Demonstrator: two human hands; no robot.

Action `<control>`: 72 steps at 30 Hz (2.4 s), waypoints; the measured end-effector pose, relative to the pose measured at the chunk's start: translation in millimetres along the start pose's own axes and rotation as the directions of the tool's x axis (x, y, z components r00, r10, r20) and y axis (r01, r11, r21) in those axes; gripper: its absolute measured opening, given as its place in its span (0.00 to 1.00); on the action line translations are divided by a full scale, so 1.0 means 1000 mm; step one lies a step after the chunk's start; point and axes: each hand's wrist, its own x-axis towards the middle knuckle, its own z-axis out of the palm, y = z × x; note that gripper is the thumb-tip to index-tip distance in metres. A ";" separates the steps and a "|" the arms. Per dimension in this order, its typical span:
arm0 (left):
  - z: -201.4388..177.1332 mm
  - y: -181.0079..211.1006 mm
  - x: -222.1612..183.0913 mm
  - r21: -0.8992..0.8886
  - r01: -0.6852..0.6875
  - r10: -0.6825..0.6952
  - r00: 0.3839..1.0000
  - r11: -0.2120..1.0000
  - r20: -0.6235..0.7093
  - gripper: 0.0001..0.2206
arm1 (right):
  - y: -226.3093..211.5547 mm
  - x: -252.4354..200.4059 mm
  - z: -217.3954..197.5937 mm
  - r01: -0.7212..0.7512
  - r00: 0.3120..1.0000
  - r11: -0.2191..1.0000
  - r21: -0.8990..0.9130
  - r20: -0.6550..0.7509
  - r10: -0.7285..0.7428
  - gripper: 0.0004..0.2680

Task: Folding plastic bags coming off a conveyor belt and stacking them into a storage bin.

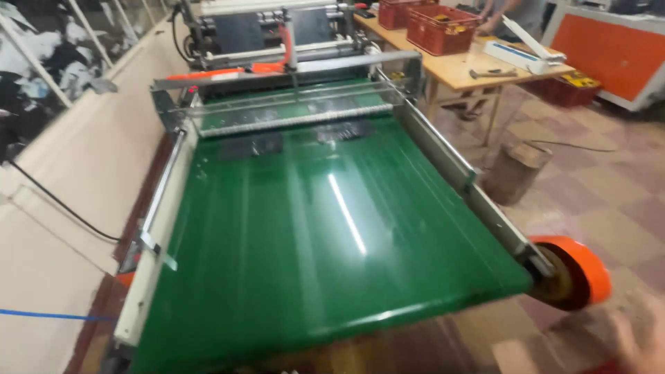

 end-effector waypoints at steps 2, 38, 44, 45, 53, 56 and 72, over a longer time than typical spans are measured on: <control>-0.019 -0.024 -0.026 0.003 0.098 -0.098 0.995 0.995 0.022 0.13 | -0.002 -0.007 0.068 -0.120 0.976 0.993 -0.011 0.183 0.120 0.16; -0.007 -0.109 0.046 0.612 0.038 0.156 0.953 0.790 -0.260 0.43 | 0.070 -0.023 0.320 -0.371 0.292 0.514 -0.774 0.428 0.855 0.31; -0.025 -0.093 0.063 0.696 0.058 0.174 0.950 0.716 -0.259 0.42 | 0.055 -0.006 0.304 -0.300 0.228 0.567 -0.767 0.519 0.824 0.25; -0.039 -0.081 0.064 0.760 0.069 0.201 0.946 0.646 -0.256 0.45 | 0.052 0.000 0.298 -0.357 0.169 0.525 -0.773 0.499 0.850 0.26; -0.042 -0.090 0.075 0.728 0.003 0.328 0.892 0.686 -0.312 0.08 | 0.034 -0.015 0.280 -0.440 0.209 0.537 -0.720 0.499 0.841 0.28; -0.074 -0.080 0.090 0.700 -0.030 0.380 0.856 0.714 -0.351 0.04 | 0.021 -0.024 0.275 -0.649 0.275 0.484 -0.587 0.412 0.869 0.31; -0.222 -0.127 0.090 -0.174 0.043 -0.096 0.946 0.984 -0.308 0.13 | 0.062 0.096 0.335 -0.974 0.136 0.214 0.075 0.949 0.286 0.12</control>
